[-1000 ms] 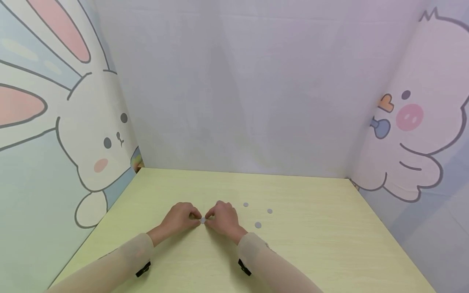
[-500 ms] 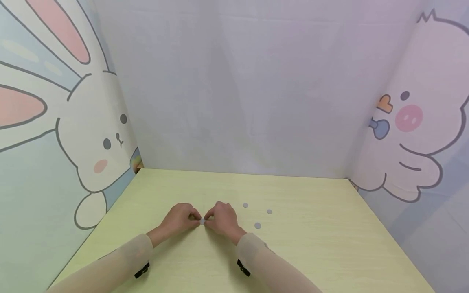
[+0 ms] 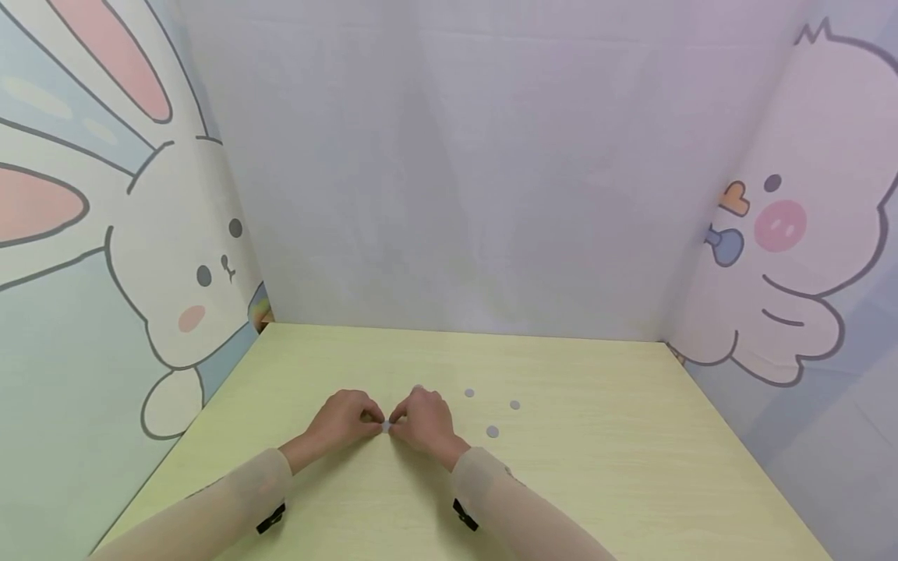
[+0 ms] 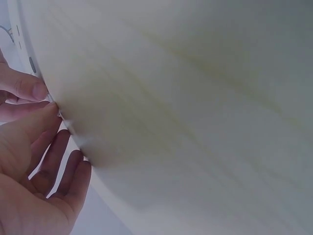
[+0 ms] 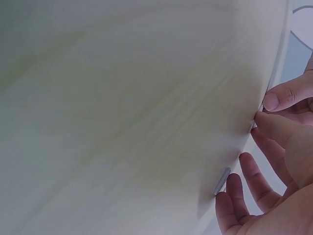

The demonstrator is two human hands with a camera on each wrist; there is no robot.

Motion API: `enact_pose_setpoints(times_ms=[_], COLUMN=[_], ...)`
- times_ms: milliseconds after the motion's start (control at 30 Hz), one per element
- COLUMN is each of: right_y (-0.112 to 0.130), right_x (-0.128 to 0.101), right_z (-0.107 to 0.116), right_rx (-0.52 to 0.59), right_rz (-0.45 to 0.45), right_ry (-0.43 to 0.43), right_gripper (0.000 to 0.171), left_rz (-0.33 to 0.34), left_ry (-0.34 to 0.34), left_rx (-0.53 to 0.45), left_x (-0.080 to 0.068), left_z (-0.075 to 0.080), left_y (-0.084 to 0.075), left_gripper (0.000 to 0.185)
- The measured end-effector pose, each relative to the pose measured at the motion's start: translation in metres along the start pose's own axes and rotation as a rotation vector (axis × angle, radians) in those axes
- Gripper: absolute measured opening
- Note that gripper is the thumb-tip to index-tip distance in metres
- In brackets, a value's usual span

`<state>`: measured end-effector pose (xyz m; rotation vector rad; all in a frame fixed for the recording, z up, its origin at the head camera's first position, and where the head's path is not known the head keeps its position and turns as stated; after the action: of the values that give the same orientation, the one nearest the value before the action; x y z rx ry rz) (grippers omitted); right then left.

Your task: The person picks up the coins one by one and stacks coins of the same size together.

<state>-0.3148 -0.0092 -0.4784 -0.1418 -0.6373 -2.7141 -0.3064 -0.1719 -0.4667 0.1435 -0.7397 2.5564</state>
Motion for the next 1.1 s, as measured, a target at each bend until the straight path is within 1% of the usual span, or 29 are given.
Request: enact_pose_setpoints(times_ms=[133,267,400,500,567,667,800,1100], right_y=[0.0,0.002,0.005,0.006,0.007,0.009,0.011,0.015], right_x=[-0.001,-0.003,-0.006,-0.008,-0.009,-0.01,-0.011,-0.013], right_z=[-0.001,0.0,0.003,0.004,0.004,0.004,0.003,0.001], right_rx=[-0.003,0.0,0.001,0.009,0.019,0.022,0.016,0.042], right_rz=[-0.003,0.005,0.012,0.009,0.007,0.007,0.014,0.025], right_ry=[-0.001,-0.003,-0.007,-0.009,-0.004,0.0,-0.003,-0.002], right_gripper=[0.003,0.004,0.005,0.003,0.002,0.006,0.005,0.004], left_rz=[0.011,0.004,-0.006,-0.017,-0.025,-0.033,-0.046,-0.033], left_ry=[0.005,0.003,0.0,0.001,0.002,0.005,0.005,0.01], left_rx=[-0.002,0.001,0.009,0.019,0.025,0.027,0.033,0.014], left_x=[-0.002,-0.003,-0.005,-0.006,-0.006,-0.008,-0.01,-0.017], left_z=[0.001,0.002,0.002,0.002,0.002,0.002,0.003,0.005], left_y=[0.0,0.0,0.001,0.001,0.001,0.001,0.002,0.001], left_gripper=[0.009,0.008,0.009,0.008,0.008,0.008,0.008,0.009])
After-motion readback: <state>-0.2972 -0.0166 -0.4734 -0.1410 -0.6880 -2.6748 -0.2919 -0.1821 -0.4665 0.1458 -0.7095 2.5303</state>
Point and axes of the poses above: each hand's wrist, its own x-axis towards the middle knuckle, its own z-axis out of the back of the hand, y = z × x, the point moved 4 cm from there along x, towards the middle knuckle, and after that the axes turned 2 degrees about -z, right-handed, at the moved point
